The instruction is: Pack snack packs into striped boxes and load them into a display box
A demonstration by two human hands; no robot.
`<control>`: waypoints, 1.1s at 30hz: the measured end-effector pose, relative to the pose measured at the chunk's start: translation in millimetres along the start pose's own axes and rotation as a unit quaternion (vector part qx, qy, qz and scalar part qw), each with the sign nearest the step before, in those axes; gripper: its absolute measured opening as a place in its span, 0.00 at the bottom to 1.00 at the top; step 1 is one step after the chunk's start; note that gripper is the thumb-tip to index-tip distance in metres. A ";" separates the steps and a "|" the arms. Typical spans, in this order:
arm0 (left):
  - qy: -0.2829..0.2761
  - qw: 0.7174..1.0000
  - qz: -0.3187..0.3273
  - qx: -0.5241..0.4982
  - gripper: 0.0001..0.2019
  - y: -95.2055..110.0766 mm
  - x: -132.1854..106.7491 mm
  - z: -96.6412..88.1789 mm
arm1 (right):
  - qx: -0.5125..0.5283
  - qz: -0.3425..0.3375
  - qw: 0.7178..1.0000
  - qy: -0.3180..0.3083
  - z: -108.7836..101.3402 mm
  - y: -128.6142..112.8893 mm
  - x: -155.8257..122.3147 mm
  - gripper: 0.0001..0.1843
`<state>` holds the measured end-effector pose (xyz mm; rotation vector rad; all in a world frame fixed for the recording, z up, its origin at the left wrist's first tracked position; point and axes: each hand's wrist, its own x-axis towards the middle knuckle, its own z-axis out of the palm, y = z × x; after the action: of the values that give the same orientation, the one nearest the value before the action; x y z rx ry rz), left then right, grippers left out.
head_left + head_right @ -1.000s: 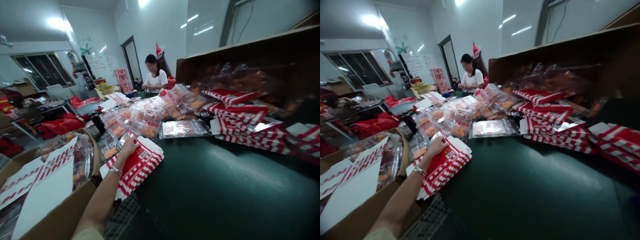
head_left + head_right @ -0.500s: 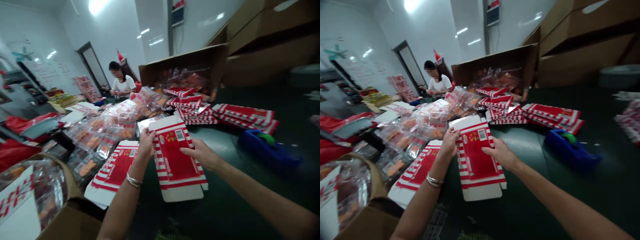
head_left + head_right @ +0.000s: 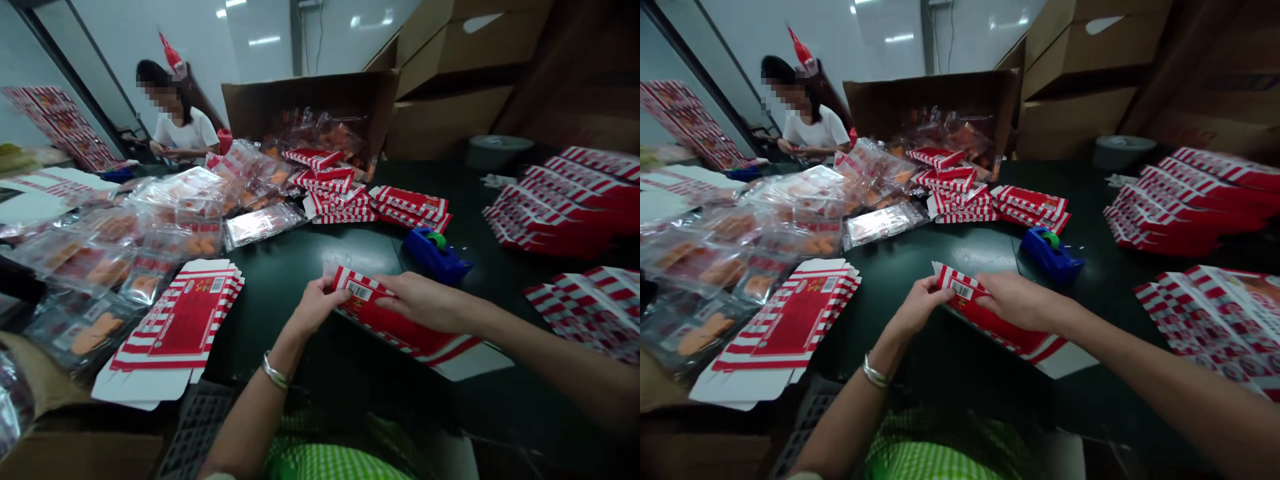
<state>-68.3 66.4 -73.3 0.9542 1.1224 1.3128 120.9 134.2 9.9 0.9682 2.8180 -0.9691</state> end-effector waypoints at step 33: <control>0.051 0.988 -0.131 -0.061 0.28 -20.5 -35.3 61.0 | 0.690 0.092 0.711 0.103 56.1 64.1 -50.9 0.29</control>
<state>-2.0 35.1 -76.8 0.6318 1.1883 1.2101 187.6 114.3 -60.8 1.2935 1.5298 -3.1071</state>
